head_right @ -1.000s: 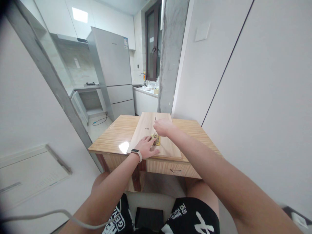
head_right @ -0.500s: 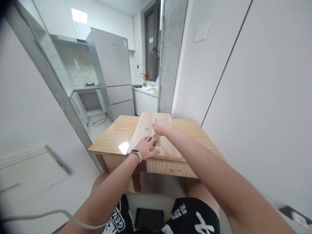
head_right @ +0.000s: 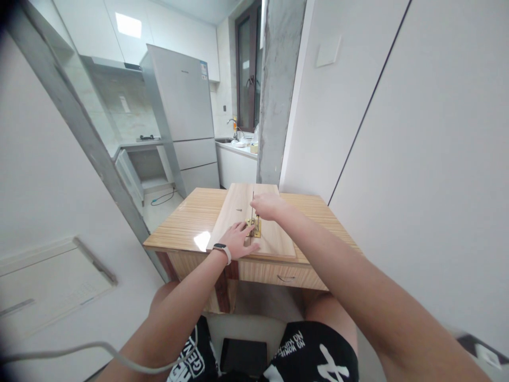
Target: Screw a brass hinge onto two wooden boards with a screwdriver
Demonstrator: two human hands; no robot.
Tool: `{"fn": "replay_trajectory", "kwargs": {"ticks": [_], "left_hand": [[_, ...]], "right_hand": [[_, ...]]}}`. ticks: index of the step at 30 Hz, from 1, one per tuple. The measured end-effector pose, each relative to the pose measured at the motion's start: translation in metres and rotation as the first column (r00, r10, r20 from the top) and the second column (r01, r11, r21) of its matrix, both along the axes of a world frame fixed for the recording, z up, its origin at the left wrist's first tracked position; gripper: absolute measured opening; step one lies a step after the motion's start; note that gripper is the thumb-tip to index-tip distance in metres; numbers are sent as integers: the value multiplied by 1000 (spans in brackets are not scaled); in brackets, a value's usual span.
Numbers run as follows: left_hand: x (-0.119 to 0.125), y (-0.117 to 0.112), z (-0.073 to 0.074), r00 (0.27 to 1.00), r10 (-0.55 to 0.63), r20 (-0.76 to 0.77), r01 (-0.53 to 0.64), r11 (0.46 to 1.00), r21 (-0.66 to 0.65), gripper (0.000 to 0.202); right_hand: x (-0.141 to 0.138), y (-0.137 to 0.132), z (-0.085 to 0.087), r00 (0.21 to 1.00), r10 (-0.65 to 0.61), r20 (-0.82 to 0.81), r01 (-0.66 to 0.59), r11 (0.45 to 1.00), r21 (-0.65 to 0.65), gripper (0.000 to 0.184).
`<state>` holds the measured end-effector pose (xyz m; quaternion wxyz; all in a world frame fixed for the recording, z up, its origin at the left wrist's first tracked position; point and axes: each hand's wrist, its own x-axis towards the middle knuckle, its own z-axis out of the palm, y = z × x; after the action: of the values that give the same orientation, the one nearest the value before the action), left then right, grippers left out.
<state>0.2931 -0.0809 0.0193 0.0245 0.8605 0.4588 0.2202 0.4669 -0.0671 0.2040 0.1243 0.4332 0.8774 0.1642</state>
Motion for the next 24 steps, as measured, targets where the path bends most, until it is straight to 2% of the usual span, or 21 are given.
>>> {"fn": "replay_trajectory", "kwargs": {"ticks": [13,15,21,24], "left_hand": [[0,-1,2,1000,-9,5,9,1000,-4,83],[0,0,1,1000,-10,9,10,1000,-2,82],[0,0,0,1000,4,-1,-4,1000,3,84],[0,0,0,1000,5,-3,-5,1000,1,83]], "right_hand": [[-20,5,1,981,-196,-10,196,981,-12,34],[-19,4,-1,988,-156,11,156,988,-11,31],[-8,-4,-6,991,100,87,-108,989,98,24],[-4,-5,-7,983,150,110,-162,981,107,26]]}}
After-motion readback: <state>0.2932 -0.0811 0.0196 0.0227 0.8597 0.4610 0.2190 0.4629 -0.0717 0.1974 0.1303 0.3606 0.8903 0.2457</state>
